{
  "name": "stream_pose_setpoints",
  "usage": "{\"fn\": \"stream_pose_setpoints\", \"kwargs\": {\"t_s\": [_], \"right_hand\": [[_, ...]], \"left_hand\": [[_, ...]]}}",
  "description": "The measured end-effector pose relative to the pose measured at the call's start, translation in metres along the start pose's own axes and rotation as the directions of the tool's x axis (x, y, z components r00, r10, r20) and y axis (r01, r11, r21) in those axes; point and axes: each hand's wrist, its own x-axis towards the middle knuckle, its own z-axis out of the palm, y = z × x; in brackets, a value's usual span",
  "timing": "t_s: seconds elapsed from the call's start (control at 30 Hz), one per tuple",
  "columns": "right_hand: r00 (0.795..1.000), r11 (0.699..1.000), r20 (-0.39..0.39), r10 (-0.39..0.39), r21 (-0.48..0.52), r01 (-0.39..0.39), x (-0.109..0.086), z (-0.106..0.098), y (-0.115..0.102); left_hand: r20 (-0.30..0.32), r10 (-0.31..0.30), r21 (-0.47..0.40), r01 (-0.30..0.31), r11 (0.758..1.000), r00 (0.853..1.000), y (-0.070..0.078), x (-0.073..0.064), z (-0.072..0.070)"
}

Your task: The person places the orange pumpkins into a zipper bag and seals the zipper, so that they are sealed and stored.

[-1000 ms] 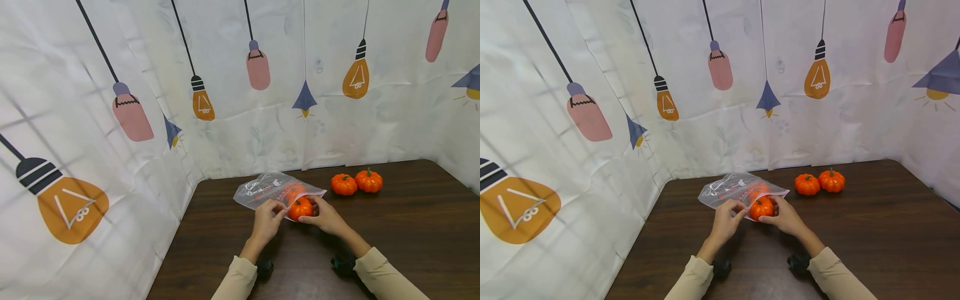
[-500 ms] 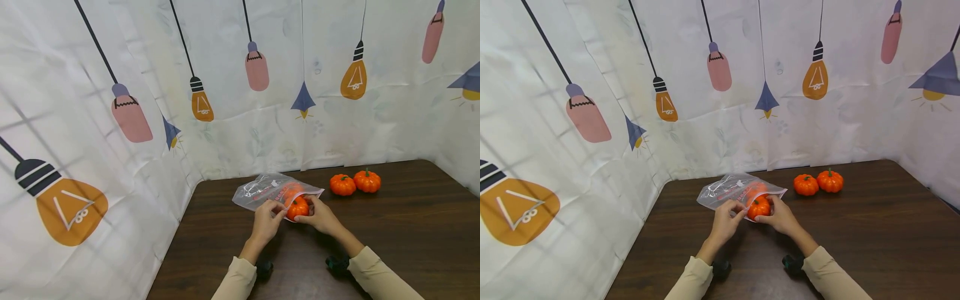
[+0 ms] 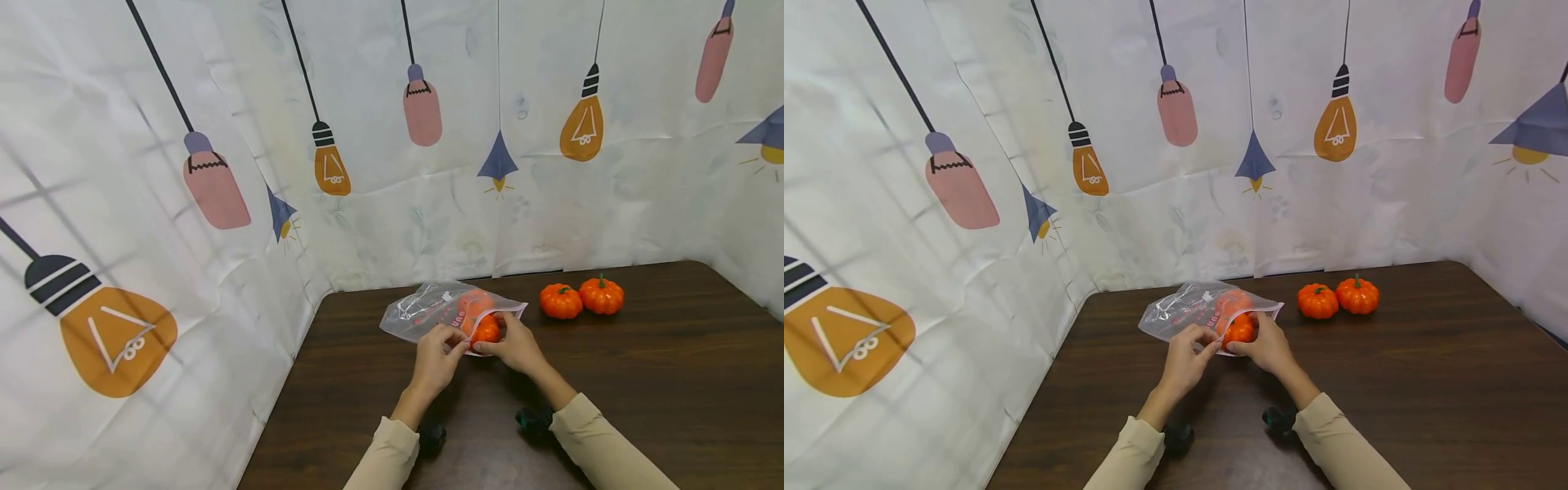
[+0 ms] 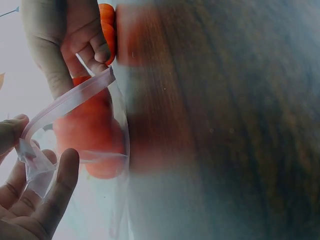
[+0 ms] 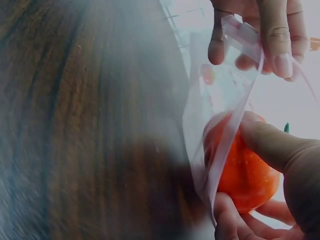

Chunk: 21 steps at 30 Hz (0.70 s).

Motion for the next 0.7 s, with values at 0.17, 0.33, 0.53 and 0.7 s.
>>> {"fn": "stream_pose_setpoints", "kwargs": {"t_s": [0.17,0.33,0.53,0.7], "right_hand": [[1.0,1.0,0.003,0.029,0.009,-0.029,-0.0009,0.0052,0.0002],[0.999,1.0,0.033,0.012,0.026,-0.013,-0.0012,0.0067,-0.0003],[0.996,0.998,0.088,-0.025,0.058,0.02,-0.0005,0.0065,0.0012],[0.992,0.997,0.119,-0.033,0.077,0.024,-0.0005,0.0058,0.0017]], "left_hand": [[-0.004,-0.001,0.008,0.001,1.0,1.0,-0.0015,-0.0005,0.0011],[-0.007,-0.001,0.0,0.001,1.0,1.0,-0.0023,-0.0007,0.0003],[-0.016,0.002,0.003,-0.002,1.0,1.0,-0.0029,0.0007,-0.0008],[-0.016,-0.006,0.012,0.007,1.0,1.0,-0.0033,0.0007,-0.0014]]}}
